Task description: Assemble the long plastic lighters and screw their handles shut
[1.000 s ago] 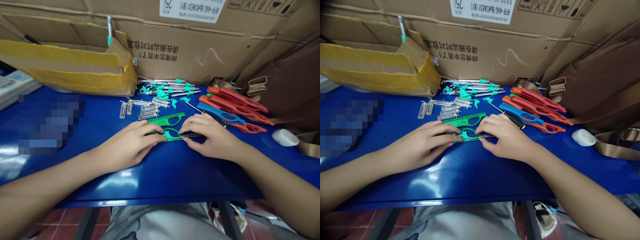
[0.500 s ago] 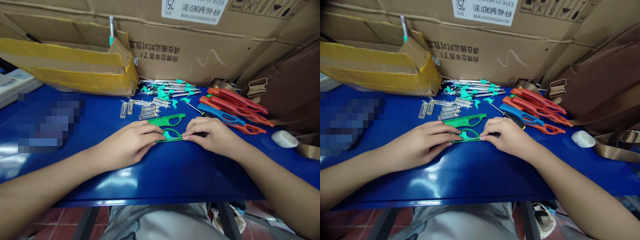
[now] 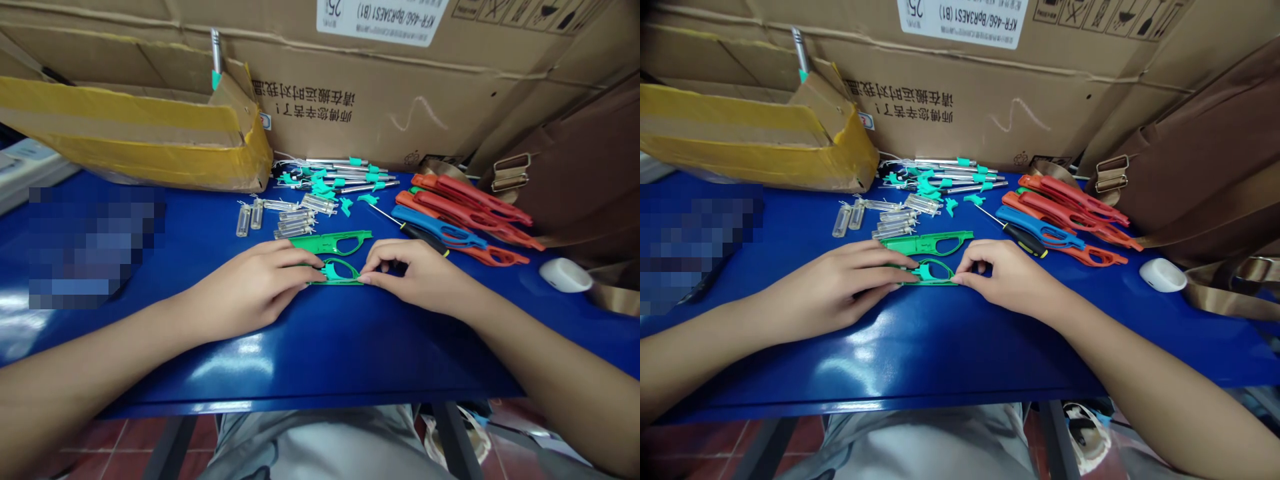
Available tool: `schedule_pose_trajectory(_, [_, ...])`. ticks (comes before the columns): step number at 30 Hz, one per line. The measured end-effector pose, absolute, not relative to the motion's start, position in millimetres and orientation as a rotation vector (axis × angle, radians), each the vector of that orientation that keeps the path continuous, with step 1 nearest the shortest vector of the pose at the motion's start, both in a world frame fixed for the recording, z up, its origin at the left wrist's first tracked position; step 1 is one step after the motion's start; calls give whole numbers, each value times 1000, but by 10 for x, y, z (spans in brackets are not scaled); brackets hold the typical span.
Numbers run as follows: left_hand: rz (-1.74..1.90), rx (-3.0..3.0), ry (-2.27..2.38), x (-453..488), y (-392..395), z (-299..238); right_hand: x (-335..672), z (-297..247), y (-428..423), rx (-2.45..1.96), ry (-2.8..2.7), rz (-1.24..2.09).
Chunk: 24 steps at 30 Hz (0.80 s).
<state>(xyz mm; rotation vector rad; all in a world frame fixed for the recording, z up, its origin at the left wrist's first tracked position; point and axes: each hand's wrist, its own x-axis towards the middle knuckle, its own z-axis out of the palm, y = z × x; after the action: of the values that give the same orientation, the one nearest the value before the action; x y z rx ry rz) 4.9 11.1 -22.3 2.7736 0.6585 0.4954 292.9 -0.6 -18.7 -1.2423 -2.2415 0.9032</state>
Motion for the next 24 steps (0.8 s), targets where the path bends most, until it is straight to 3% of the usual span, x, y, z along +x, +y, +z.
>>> schedule_pose_trajectory(6, [546, 2745, 643, 96, 81, -210, 2922, -176, 10, -1344, -2245, 906])
schedule_pose_trajectory(18, [534, 2792, 664, 106, 63, -217, 2856, -81, -183, -1051, -2545, 350])
schedule_pose_trajectory(24, [500, 2794, 692, 99, 46, -218, 2854, -103, -212, -983, -2624, 276])
